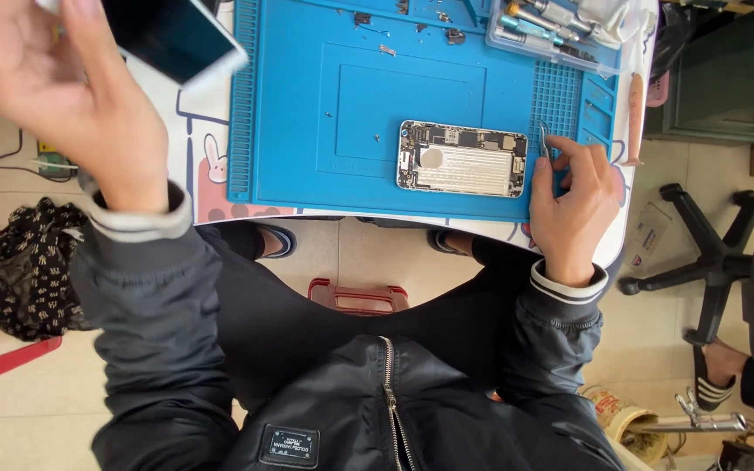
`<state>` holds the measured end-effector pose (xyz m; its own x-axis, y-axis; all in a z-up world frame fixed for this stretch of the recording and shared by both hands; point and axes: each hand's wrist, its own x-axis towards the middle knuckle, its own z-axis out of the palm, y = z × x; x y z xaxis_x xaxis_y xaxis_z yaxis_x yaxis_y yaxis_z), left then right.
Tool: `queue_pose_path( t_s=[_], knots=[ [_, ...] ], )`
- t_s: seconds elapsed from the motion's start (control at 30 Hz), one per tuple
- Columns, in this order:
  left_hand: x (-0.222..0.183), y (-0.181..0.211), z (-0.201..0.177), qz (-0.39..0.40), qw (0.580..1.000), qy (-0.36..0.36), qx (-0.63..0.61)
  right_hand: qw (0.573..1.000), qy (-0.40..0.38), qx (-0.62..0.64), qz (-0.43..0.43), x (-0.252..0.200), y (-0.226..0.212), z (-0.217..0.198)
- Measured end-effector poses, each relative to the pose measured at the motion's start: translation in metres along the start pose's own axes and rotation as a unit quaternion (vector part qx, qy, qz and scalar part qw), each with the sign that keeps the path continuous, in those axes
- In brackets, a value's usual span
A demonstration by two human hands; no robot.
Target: The person disassembles a smartphone on a blue work mat, using tweezers and a screwdriver to remove screws and internal components. They open a tool case to select a screwdriver bit, then continue working on the phone's internal parts.
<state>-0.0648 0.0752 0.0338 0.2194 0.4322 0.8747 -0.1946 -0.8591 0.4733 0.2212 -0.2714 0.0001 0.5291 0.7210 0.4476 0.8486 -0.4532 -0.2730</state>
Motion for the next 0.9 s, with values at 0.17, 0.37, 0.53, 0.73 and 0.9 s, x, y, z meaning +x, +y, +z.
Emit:
queue_pose_path(
  t_s=[0.17, 0.37, 0.53, 0.73, 0.9],
  knots=[
    [-0.008, 0.059, 0.038, -0.098, 0.992, -0.070, -0.027, 0.997, 0.068, 0.029, -0.020, 0.004, -0.010, -0.006],
    [-0.007, 0.101, 0.089, -0.071, 0.933, -0.276, -0.220, 0.969, 0.007, 0.217, -0.120, 0.005, -0.045, -0.026],
    [-0.026, 0.109, 0.120, 0.010, 0.904, -0.334, -0.267, 0.942, -0.096, 0.216, -0.239, 0.027, -0.065, -0.038],
    [-0.029, 0.108, 0.127, 0.049, 0.941, -0.326, -0.075, 0.963, -0.085, 0.142, -0.213, 0.030, -0.074, -0.037],
    [-0.028, 0.125, 0.132, -0.070, 0.948, -0.303, -0.061, 0.969, -0.079, 0.171, -0.159, 0.021, -0.072, -0.028]
  ],
)
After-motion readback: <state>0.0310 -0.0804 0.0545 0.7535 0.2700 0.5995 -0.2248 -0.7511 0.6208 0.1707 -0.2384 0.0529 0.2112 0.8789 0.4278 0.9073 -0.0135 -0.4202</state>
